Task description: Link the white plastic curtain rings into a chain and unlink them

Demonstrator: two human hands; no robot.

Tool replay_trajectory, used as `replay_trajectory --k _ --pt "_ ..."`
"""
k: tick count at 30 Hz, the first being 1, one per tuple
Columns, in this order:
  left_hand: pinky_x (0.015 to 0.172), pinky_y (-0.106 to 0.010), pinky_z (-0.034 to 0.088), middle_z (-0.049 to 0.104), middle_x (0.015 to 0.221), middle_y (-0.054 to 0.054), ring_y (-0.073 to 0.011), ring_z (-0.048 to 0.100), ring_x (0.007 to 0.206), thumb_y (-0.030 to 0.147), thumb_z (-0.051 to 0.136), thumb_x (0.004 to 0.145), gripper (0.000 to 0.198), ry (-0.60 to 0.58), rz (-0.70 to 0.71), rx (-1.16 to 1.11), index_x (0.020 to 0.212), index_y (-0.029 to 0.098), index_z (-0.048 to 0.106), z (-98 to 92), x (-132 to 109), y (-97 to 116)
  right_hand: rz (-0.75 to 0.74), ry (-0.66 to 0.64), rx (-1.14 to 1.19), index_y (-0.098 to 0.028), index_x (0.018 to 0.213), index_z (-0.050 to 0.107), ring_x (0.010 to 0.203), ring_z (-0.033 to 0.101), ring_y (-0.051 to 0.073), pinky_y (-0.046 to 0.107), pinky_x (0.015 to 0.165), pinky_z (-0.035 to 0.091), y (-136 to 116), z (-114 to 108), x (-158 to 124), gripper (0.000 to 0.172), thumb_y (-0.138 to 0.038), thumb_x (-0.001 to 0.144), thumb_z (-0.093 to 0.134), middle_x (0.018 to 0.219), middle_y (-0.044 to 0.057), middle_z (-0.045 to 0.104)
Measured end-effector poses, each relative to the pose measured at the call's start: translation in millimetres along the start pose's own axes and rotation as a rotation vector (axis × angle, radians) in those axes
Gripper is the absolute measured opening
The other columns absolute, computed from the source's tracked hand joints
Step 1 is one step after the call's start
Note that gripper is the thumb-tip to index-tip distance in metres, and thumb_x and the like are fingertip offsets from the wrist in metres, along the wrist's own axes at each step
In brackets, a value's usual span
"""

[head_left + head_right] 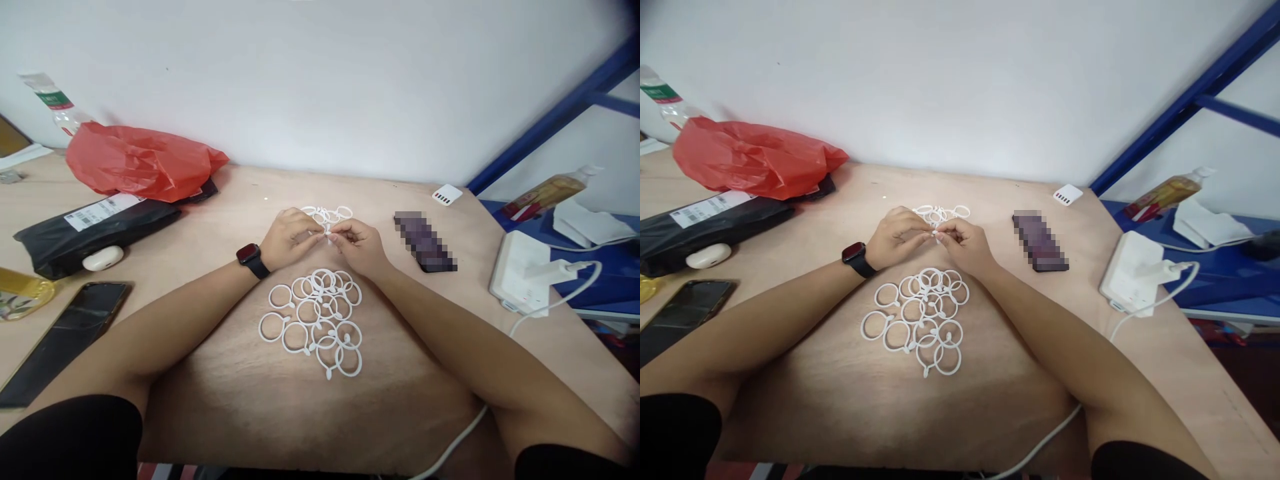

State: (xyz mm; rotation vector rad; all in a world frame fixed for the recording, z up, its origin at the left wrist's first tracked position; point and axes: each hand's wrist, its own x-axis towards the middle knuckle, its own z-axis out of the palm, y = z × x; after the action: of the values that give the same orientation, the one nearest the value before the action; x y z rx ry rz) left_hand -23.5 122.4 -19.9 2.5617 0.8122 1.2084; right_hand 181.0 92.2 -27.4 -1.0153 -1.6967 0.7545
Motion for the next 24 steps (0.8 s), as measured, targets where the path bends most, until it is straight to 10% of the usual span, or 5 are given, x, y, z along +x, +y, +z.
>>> replay_trajectory --k 9,18,24 --pt "0.097 -0.051 0.032 0.056 0.137 -0.008 -0.0324 0.045 0.124 0.037 0.054 0.089 0.032 -0.14 -0.464 0.375 0.118 0.027 0.066 6.5 -6.4 -16.0 -0.221 -0.102 -0.176 -0.017 0.085 0.071 0.052 0.055 0.01 0.022 0.05 0.044 -5.4 -12.0 -7.7 0.015 -0.029 0.082 0.063 0.067 0.001 0.068" --pt "0.09 -0.05 0.033 0.07 0.113 -0.007 -0.0325 0.055 0.107 0.035 0.061 0.086 0.023 -0.149 -0.517 0.339 0.105 0.026 0.069 5.1 -8.6 -18.9 -0.041 0.037 -0.168 -0.016 0.076 0.068 0.055 0.057 0.011 0.022 0.053 0.043 6.6 -9.3 -1.2 0.017 -0.03 0.084 0.061 0.063 0.0 0.065" --pt "0.087 -0.04 0.043 0.069 0.107 -0.009 -0.0241 0.059 0.096 0.037 0.071 0.078 0.033 0.059 -0.419 0.017 0.105 0.019 0.067 3.7 -6.8 -16.0 -0.052 0.013 -0.19 -0.018 0.085 0.07 0.052 0.053 0.009 0.021 0.05 0.042 4.3 -5.4 -2.7 0.013 -0.028 0.083 0.061 0.063 -0.001 0.064"
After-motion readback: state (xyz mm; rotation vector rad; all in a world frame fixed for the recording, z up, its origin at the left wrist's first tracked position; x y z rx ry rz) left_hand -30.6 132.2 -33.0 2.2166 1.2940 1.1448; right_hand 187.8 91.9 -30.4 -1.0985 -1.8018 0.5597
